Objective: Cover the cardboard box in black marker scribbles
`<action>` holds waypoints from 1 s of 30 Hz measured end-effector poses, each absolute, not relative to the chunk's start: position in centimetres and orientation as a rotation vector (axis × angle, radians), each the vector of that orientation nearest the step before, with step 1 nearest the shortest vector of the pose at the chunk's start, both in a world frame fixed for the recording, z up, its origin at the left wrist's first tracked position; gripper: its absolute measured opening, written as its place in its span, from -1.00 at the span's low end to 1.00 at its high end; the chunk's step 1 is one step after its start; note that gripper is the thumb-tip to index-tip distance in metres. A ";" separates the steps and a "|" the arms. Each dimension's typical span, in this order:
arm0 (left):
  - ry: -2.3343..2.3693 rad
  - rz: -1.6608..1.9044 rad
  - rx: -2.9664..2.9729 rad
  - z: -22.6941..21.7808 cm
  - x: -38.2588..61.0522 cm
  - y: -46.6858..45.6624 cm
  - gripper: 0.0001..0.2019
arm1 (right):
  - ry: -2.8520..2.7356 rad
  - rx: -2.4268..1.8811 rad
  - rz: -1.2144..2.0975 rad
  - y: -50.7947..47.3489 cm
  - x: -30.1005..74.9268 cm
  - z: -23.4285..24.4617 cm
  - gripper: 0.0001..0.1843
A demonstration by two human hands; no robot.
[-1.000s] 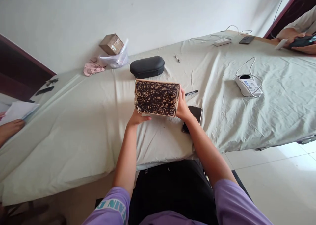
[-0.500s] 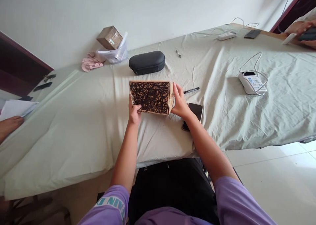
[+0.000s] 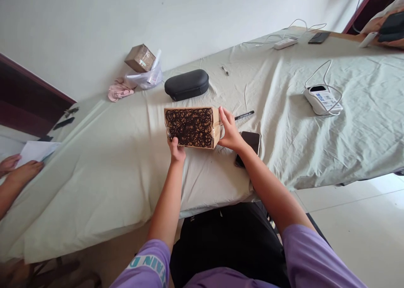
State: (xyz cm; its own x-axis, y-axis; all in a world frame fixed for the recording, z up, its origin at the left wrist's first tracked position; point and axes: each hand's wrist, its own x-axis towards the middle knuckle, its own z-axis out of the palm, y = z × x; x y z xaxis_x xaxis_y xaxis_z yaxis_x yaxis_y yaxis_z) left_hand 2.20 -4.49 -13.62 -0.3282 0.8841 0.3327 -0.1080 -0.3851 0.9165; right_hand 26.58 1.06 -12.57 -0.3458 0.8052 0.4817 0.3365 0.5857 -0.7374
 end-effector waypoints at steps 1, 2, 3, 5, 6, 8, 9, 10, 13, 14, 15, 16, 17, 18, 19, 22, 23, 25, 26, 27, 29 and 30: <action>1.074 1.767 1.194 -14.1 2.1 -4.3 0.20 | -1.901 -0.898 0.703 1.0 26.6 -12.5 0.70; 1.042 1.740 1.221 -14.6 2.0 -4.0 0.28 | -1.870 -0.879 0.754 0.9 26.5 -12.5 0.68; 1.006 1.712 1.258 -14.9 1.8 -3.8 0.33 | -1.840 -0.858 0.818 0.7 26.5 -12.5 0.63; 0.980 1.643 1.325 -15.2 1.5 -3.3 0.36 | -1.801 -0.818 0.968 0.5 26.4 -12.4 0.44; 1.004 1.603 1.336 -15.3 1.3 -3.0 0.34 | -1.799 -0.800 1.040 0.5 26.5 -12.4 0.31; 1.087 1.542 1.303 -15.3 0.9 -2.5 0.30 | -1.837 -0.769 1.152 0.8 27.0 -12.5 0.09; 1.118 1.532 1.282 -15.3 0.7 -2.2 0.29 | -1.876 -0.768 1.187 1.2 27.4 -12.5 0.01; 1.131 1.535 1.271 -15.4 0.6 -2.0 0.29 | -1.922 -0.786 1.200 1.8 28.0 -12.6 -0.04; 1.110 1.547 1.306 -15.4 0.4 -1.5 0.28 | -2.064 -1.044 0.997 4.2 30.1 -12.7 -0.09; 1.104 1.544 1.319 -15.5 0.4 -1.4 0.27 | -2.098 -1.194 0.852 5.0 30.7 -12.8 -0.11; 1.103 1.539 1.325 -15.5 0.4 -1.4 0.26 | -2.122 -1.348 0.701 5.7 31.2 -12.8 -0.14; 1.106 1.532 1.327 -15.5 0.4 -1.4 0.25 | -2.144 -1.485 0.562 6.3 31.5 -12.9 -0.20; 1.109 1.526 1.325 -15.5 0.4 -1.4 0.25 | -2.168 -1.588 0.449 6.7 31.6 -13.0 -0.29; 1.113 1.522 1.321 -15.5 0.4 -1.4 0.25 | -2.192 -1.652 0.366 7.0 31.7 -13.1 -0.38; 1.117 1.520 1.317 -15.5 0.4 -1.4 0.25 | -2.212 -1.679 0.307 7.1 31.6 -13.2 -0.47; 1.120 1.516 1.308 -15.6 0.3 -1.5 0.24 | -2.226 -1.654 0.242 7.0 31.4 -13.1 -0.57; 1.119 1.515 1.307 -15.6 0.3 -1.5 0.24 | -2.217 -1.650 0.254 6.9 31.4 -13.0 -0.55; 1.111 1.514 1.311 -15.7 0.3 -1.5 0.22 | -2.196 -1.670 0.297 6.7 31.5 -12.5 -0.50; 1.105 1.516 1.315 -15.7 0.3 -1.5 0.21 | -2.184 -1.697 0.317 6.6 31.5 -12.3 -0.49; 1.098 1.518 1.319 -15.7 0.3 -1.5 0.20 | -2.172 -1.731 0.332 6.5 31.6 -12.1 -0.48; 1.090 1.521 1.322 -15.6 0.4 -1.6 0.19 | -2.158 -1.799 0.344 6.3 31.6 -11.8 -0.47; 1.090 1.523 1.319 -15.6 0.5 -1.6 0.20 | -2.153 -1.828 0.344 6.2 31.6 -11.6 -0.47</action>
State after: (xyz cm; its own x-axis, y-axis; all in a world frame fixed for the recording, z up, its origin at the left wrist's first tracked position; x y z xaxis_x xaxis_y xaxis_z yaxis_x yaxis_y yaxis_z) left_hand 0.48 -1.60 -15.57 -0.1089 0.9544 0.2778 -0.0453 -0.2840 0.9578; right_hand 31.58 6.16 -11.65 -0.1485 0.9865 0.0691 0.9159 0.1635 -0.3667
